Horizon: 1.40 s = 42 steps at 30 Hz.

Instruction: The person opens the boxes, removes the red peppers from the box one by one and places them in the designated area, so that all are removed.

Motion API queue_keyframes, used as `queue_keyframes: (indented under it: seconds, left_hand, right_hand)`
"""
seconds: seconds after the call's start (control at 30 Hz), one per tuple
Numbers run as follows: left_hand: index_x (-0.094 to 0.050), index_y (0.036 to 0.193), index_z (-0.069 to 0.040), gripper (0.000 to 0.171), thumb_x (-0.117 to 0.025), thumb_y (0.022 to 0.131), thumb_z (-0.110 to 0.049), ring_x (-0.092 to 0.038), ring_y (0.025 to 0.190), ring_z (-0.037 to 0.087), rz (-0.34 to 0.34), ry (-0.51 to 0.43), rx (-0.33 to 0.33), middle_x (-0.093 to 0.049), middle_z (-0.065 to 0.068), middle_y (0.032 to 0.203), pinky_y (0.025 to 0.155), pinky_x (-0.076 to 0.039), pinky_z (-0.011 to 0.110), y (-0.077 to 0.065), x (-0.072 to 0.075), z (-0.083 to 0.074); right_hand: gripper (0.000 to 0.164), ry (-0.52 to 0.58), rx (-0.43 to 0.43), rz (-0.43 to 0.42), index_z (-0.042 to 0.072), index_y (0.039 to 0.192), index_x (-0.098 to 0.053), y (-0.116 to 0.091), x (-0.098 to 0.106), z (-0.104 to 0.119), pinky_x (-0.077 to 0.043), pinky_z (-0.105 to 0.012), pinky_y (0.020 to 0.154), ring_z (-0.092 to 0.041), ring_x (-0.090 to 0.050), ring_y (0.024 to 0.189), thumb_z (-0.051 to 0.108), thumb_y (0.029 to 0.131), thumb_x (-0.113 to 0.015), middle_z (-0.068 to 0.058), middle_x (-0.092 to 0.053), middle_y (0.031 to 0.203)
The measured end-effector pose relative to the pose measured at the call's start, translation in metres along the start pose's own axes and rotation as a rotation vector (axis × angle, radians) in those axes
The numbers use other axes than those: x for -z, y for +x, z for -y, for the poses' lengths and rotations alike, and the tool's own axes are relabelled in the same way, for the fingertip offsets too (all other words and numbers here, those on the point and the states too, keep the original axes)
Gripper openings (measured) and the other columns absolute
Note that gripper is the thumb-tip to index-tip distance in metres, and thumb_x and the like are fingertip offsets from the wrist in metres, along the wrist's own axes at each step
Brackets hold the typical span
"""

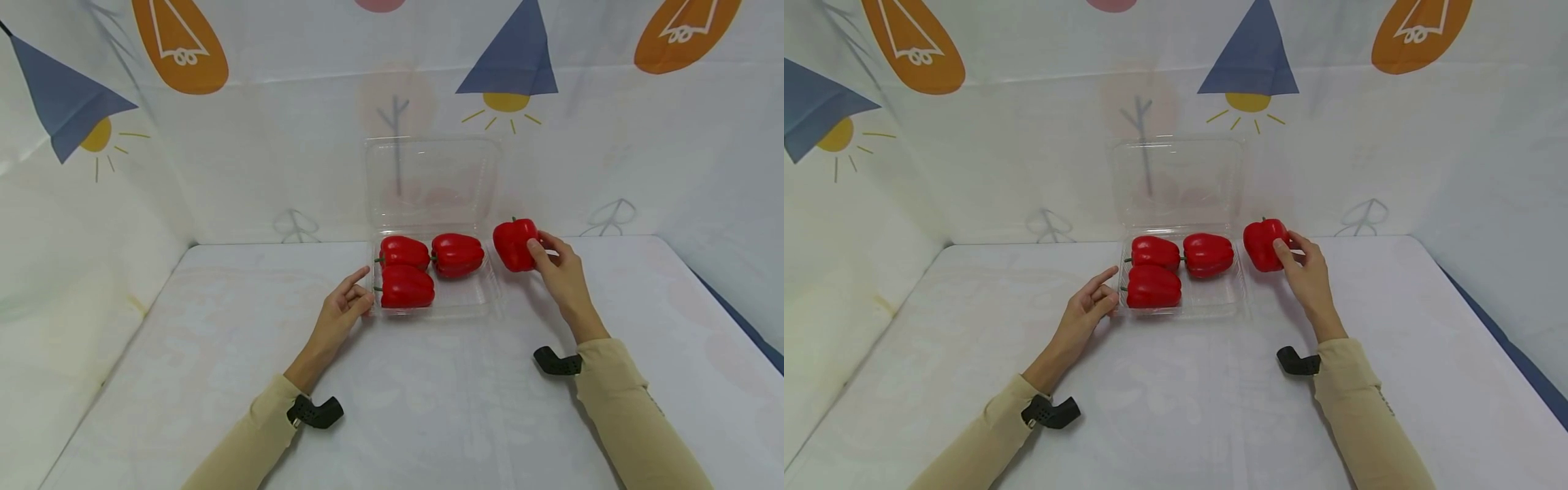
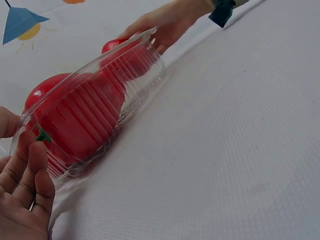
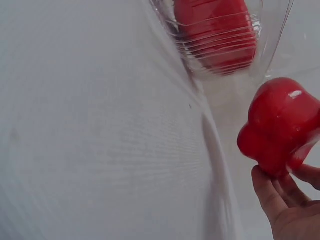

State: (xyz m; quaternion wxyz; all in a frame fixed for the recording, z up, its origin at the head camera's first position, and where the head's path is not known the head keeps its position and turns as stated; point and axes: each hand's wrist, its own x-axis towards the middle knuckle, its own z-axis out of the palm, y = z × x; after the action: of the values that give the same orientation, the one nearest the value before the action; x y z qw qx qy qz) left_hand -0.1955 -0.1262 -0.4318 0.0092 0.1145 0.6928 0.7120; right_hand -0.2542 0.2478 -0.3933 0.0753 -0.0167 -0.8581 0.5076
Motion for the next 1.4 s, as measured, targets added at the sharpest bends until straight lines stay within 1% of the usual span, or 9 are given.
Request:
queue_keyframes:
  seconds: [0.17,0.27,0.37,0.47,0.5,0.77,0.97,1.13,1.4]
  left_hand:
    - [-0.038,0.144,-0.008,0.054,-0.057,0.093,-0.006,-0.055,0.073,0.007,0.003,-0.001,-0.003,-0.059,-0.005,0.086,0.071,-0.048,0.016,0.000,0.000,0.000]
    - [-0.038,0.143,-0.008,0.054,-0.057,0.093,-0.006,-0.054,0.073,0.007,0.004,0.002,-0.014,-0.058,-0.003,0.086,0.070,-0.048,0.016,0.000,0.000,0.001]
    - [-0.038,0.143,-0.007,0.054,-0.057,0.093,-0.006,-0.054,0.072,0.007,0.005,0.006,-0.021,-0.058,-0.002,0.087,0.069,-0.047,0.016,0.001,0.000,0.001]
    - [-0.038,0.143,-0.008,0.053,-0.057,0.093,-0.006,-0.054,0.071,0.006,0.004,0.006,-0.021,-0.058,-0.003,0.086,0.069,-0.047,0.016,0.000,0.001,0.001]
    - [-0.038,0.143,-0.008,0.053,-0.057,0.093,-0.006,-0.054,0.071,0.005,0.004,0.007,-0.020,-0.059,-0.003,0.086,0.069,-0.047,0.016,0.000,0.001,0.001]
    - [-0.038,0.143,-0.008,0.053,-0.057,0.093,-0.007,-0.054,0.072,0.005,0.006,0.001,-0.019,-0.059,-0.006,0.085,0.069,-0.047,0.016,-0.001,0.000,-0.001]
    - [-0.038,0.143,-0.008,0.053,-0.057,0.093,-0.006,-0.054,0.071,0.005,0.002,-0.010,-0.011,-0.059,-0.007,0.085,0.069,-0.047,0.016,0.000,0.000,0.000]
    - [-0.037,0.144,-0.007,0.054,-0.056,0.093,-0.006,-0.054,0.072,0.004,0.005,-0.016,-0.011,-0.059,-0.007,0.085,0.070,-0.047,0.016,0.000,-0.001,0.000]
    - [-0.038,0.144,-0.008,0.054,-0.057,0.093,-0.007,-0.054,0.072,0.005,0.001,-0.005,0.000,-0.059,-0.007,0.085,0.070,-0.047,0.016,0.000,0.000,0.000]
  right_hand:
    - [0.069,-0.011,-0.018,0.002,0.009,0.147,-0.032,0.002,-0.001,-0.004,-0.041,-0.002,0.072,-0.029,-0.048,0.117,0.052,0.095,-0.043,-0.019,-0.038,0.141]
    - [0.069,-0.031,-0.031,0.001,0.009,0.147,-0.031,0.002,-0.002,-0.006,-0.044,-0.006,0.076,-0.033,-0.047,0.120,0.053,0.095,-0.042,-0.020,-0.037,0.141]
    - [0.069,-0.058,-0.040,-0.010,0.011,0.148,-0.029,0.002,-0.003,-0.006,-0.050,-0.025,0.090,-0.036,-0.044,0.124,0.052,0.094,-0.043,-0.019,-0.036,0.144]
    - [0.069,-0.081,-0.046,-0.030,0.012,0.149,-0.028,0.002,-0.004,-0.007,-0.046,-0.049,0.098,-0.037,-0.041,0.127,0.051,0.094,-0.045,-0.019,-0.035,0.144]
    - [0.069,-0.084,-0.048,-0.038,0.012,0.149,-0.028,0.002,-0.004,-0.006,-0.044,-0.052,0.098,-0.037,-0.040,0.127,0.051,0.094,-0.045,-0.018,-0.035,0.144]
    - [0.069,-0.138,0.006,-0.134,0.006,0.145,-0.033,0.002,-0.006,-0.006,-0.043,-0.052,0.099,-0.036,-0.045,0.121,0.046,0.092,-0.053,-0.022,-0.038,0.135]
    - [0.069,-0.183,0.018,-0.176,0.006,0.143,-0.036,0.001,-0.010,-0.004,-0.046,-0.052,0.093,-0.036,-0.045,0.118,0.044,0.090,-0.057,-0.023,-0.040,0.132]
    - [0.070,-0.199,0.010,-0.180,0.007,0.143,-0.037,0.000,-0.013,-0.003,-0.047,-0.053,0.091,-0.037,-0.044,0.118,0.044,0.088,-0.060,-0.022,-0.040,0.133]
    - [0.071,-0.203,0.008,-0.150,0.007,0.144,-0.034,0.000,-0.014,-0.002,-0.046,-0.056,0.094,-0.036,-0.041,0.121,0.041,0.088,-0.061,-0.023,-0.036,0.135]
